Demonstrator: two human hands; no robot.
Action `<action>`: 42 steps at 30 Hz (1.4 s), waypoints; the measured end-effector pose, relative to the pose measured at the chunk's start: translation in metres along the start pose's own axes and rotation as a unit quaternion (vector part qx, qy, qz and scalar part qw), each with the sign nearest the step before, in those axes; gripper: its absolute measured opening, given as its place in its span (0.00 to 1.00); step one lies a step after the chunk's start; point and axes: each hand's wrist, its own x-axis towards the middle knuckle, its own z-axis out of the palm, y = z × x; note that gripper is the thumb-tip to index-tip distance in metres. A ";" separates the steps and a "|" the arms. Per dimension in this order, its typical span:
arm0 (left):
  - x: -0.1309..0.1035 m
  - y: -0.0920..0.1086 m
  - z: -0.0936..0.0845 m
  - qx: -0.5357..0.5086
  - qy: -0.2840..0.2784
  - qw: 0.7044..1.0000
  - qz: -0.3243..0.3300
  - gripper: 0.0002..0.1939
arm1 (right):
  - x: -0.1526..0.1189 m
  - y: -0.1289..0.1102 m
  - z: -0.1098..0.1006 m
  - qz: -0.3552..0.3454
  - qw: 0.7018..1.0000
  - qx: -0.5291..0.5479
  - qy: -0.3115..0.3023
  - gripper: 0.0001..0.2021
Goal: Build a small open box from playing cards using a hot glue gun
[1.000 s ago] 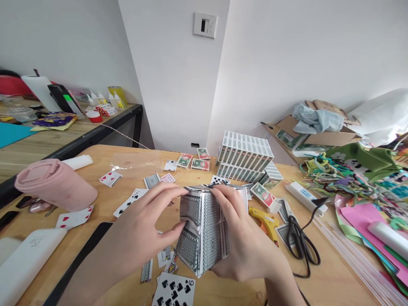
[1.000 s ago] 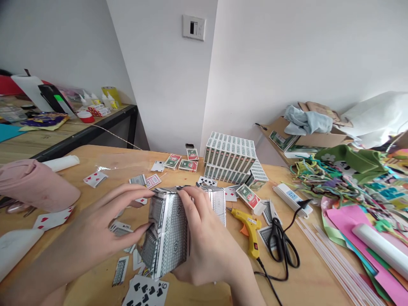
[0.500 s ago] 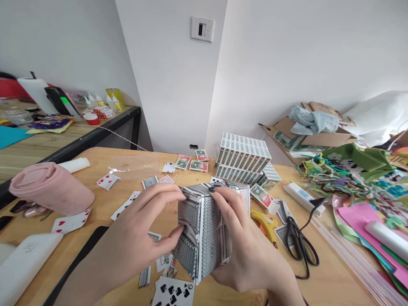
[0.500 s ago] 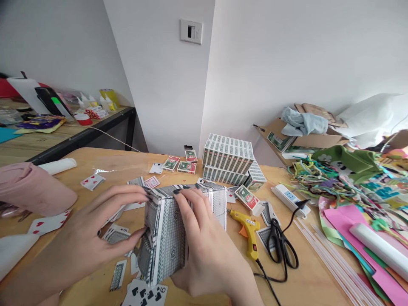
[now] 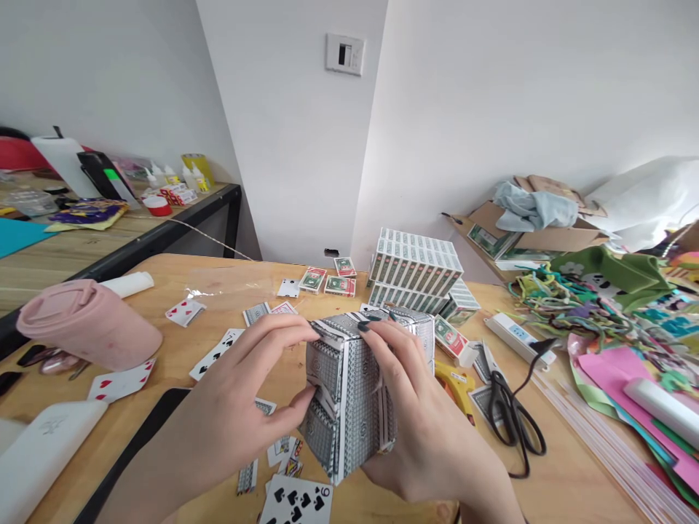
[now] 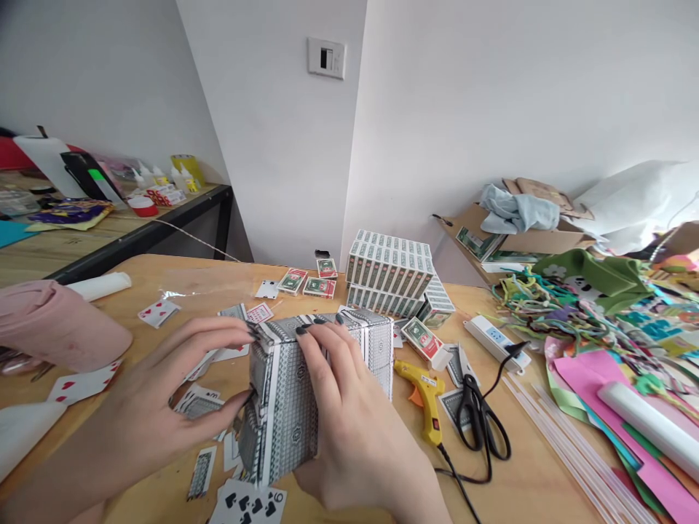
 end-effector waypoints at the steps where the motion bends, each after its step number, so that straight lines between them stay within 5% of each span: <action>1: 0.000 0.000 0.000 -0.001 -0.002 1.000 0.001 0.21 | 0.000 0.000 0.000 0.000 1.000 -0.002 -0.001 0.48; 42: 0.004 0.002 0.004 0.032 -0.012 0.999 0.022 0.22 | 0.006 0.002 0.003 -0.007 0.997 0.062 -0.036 0.49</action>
